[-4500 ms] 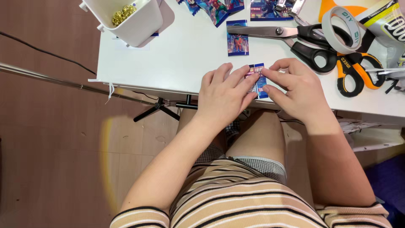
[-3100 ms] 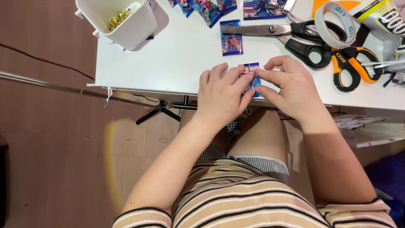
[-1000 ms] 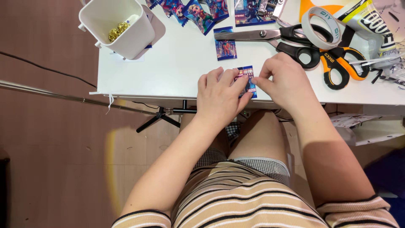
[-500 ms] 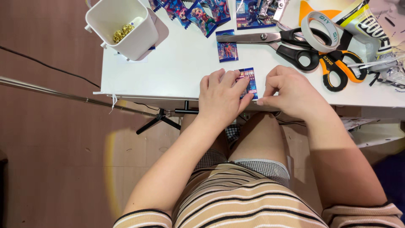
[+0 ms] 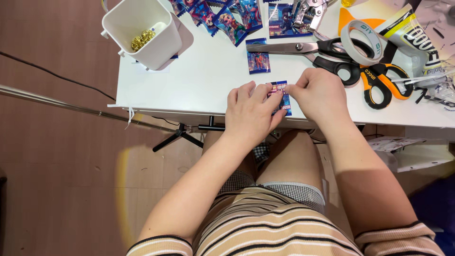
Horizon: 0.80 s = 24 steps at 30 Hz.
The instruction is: The person applies adhesive strips to the back of small illustrated cards by hand, then uses scissors to cut a piece of paper and wraps a thread around a small bundle.
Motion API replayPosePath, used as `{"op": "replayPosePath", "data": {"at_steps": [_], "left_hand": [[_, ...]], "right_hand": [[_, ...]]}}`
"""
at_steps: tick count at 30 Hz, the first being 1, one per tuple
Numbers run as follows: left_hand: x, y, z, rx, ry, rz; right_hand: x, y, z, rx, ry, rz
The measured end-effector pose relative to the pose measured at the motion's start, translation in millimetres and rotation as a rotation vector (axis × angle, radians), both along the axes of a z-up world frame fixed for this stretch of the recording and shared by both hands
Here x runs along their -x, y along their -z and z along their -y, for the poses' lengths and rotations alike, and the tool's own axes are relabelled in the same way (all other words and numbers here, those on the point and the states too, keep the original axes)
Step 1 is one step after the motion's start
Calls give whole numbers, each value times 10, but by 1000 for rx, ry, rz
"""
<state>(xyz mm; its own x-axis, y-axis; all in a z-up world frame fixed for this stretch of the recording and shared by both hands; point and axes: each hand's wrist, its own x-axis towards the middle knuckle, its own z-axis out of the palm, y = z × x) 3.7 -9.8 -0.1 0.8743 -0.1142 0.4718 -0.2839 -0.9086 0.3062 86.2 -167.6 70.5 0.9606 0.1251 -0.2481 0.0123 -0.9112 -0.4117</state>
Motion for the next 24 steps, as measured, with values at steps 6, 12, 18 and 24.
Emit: {"op": "replayPosePath", "data": {"at_steps": [6,12,18,24], "left_hand": [[2,-31,1,-10,-12,33],[23,-4,22,-36,-34,97],[21,11,22,-64,-47,115],[101,-58,11,-46,12,23]], "right_hand": [[-46,-32,-89,11,35,64],[-15,-5,-34,23,-114,121],[311,-176,105,69,-147,-24],[389,-350,174,7,-178,-96]]}}
